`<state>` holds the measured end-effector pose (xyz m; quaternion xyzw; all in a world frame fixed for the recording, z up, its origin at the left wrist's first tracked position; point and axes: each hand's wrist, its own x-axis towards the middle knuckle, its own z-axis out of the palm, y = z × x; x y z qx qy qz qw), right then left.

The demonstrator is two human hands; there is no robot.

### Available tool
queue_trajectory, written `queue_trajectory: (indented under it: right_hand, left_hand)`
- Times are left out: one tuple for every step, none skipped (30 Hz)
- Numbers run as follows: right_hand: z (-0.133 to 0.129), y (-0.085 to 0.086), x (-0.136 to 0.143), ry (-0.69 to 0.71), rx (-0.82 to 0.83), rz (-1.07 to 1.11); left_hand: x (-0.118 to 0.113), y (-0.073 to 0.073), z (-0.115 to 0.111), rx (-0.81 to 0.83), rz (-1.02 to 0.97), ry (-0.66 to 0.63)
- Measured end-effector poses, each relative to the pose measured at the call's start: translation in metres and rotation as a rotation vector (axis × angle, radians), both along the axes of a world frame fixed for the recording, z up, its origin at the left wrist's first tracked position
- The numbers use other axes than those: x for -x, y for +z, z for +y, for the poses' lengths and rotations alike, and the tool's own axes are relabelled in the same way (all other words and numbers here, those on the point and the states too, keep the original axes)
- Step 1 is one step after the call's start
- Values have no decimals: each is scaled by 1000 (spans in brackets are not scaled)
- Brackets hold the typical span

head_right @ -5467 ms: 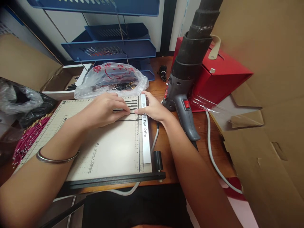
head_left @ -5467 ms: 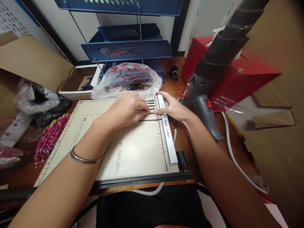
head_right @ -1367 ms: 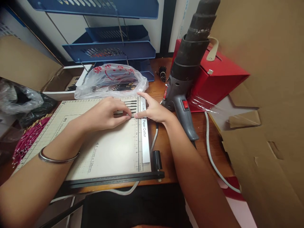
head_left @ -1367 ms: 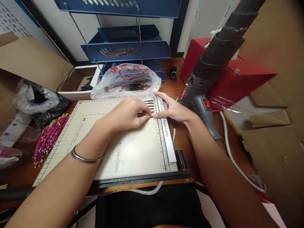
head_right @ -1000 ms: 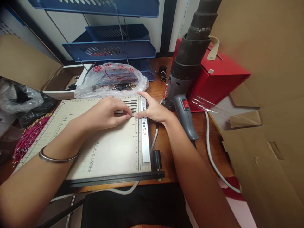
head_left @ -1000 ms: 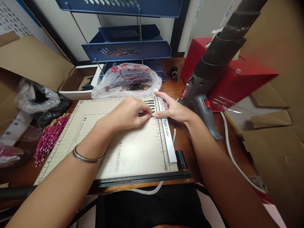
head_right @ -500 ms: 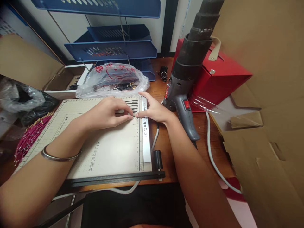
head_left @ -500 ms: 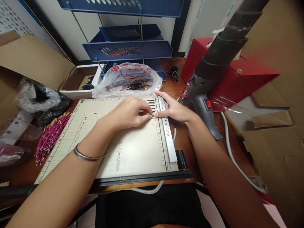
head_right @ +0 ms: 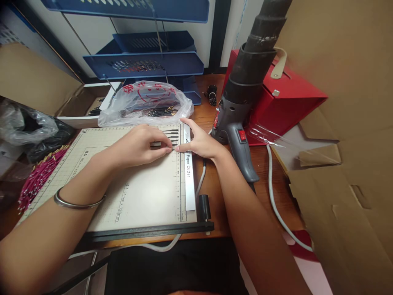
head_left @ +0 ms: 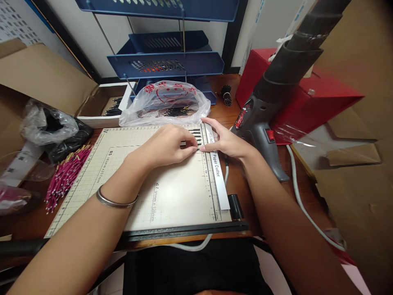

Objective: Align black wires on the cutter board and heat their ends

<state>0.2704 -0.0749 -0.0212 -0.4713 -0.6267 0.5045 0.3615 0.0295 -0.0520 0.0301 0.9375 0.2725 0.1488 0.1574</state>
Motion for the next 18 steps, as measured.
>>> queue_trajectory:
  right_hand:
    - [0,0,0,2,1,2]
    - [0,0,0,4,1,5]
    - [0,0,-1,7,1,8]
    - [0,0,-1,7,1,11]
    - [-1,0,-1,6,1,13]
    - [-1,0,-1,5,3,14]
    - [-1,0,-1,5,7,15]
    - [-2,0,-1,6,12,16]
    - [-2,1,0,6,17,18]
    - [-2,1,0,4,20,21]
    - [-2,2,1,-1,24,22]
    - [-2,3,1,-9,27,21]
    - [-3,4,2,-19,31,18]
    - [-3,5,2,-27,36,15]
    - [-3,6,3,-34,41,14]
    - [-4,7,3,-35,48,14]
    - [-4,8,3,-34,54,18]
    - [-5,9,3,-31,60,22]
  left_hand:
    - [0,0,0,14,-13,4]
    - [1,0,0,25,-28,10]
    - [2,0,0,34,-44,16]
    - [2,0,0,42,-59,22]
    - [3,1,0,48,-73,26]
    - [3,3,0,54,-86,29]
    - [3,4,-1,60,-97,32]
    - [4,5,-1,66,-104,36]
    - [4,6,-1,73,-109,39]
    - [4,8,-1,78,-113,43]
    - [4,8,-2,82,-114,46]
    - [4,9,-2,85,-114,46]
    - [3,9,-2,85,-113,45]
    - [4,9,-1,83,-111,46]
    - [4,9,-1,80,-110,49]
    - [4,8,-1,77,-110,53]
    - [4,7,-1,75,-109,56]
    - [5,6,0,75,-107,55]
